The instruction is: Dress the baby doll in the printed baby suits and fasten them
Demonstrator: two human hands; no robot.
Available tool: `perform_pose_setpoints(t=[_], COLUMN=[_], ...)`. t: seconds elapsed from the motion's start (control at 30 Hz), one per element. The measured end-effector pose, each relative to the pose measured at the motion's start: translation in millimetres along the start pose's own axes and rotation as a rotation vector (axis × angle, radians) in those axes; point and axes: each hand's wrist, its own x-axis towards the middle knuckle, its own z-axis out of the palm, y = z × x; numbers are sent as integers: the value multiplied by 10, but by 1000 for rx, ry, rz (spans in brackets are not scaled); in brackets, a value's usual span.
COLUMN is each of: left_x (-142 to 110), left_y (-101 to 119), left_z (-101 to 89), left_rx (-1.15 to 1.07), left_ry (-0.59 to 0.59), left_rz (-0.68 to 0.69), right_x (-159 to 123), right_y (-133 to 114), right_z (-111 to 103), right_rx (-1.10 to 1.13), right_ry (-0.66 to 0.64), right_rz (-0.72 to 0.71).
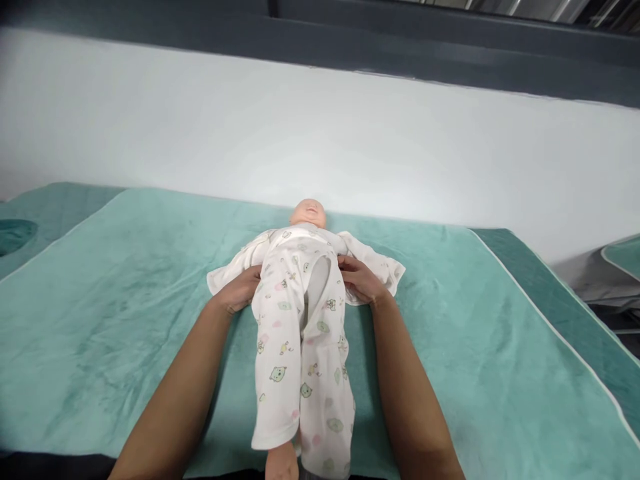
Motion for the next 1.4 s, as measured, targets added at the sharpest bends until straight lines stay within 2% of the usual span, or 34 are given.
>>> perform_pose_setpoints(t=[0.1, 0.2, 0.47, 0.63, 0.73, 0.87, 1.07, 1.17, 1.27, 1.4], left_x=[-16, -1, 82, 116, 151, 169, 89, 76, 106, 162], left_y=[11, -4, -27, 1, -48, -85, -18, -32, -57, -77], left_z=[14, 38, 236, 324, 309, 283, 200, 158, 137, 119], left_rx=[16, 18, -88, 33, 134, 190, 209, 185, 235, 322], left_ry=[-42, -20, 115, 303, 393, 425, 282, 259, 333, 433], left_rz=[44, 93, 175, 316, 381, 418, 315, 326, 351, 295], right_x=[-9, 3, 86, 114, 124, 142, 125, 99, 82, 76], right_y=[11, 16, -24, -42, -47, -28, 12, -15, -50, -56], right_z=[-11, 29, 220, 287, 344, 360, 202, 118, 75, 59], right_rx=[5, -51, -108, -113, -71, -71, -6, 4, -94, -288], right_ry=[-11, 40, 276, 381, 376, 345, 166, 97, 130, 168], right_rz=[-20, -27, -97, -168, -180, -181, -143, -116, -82, -97])
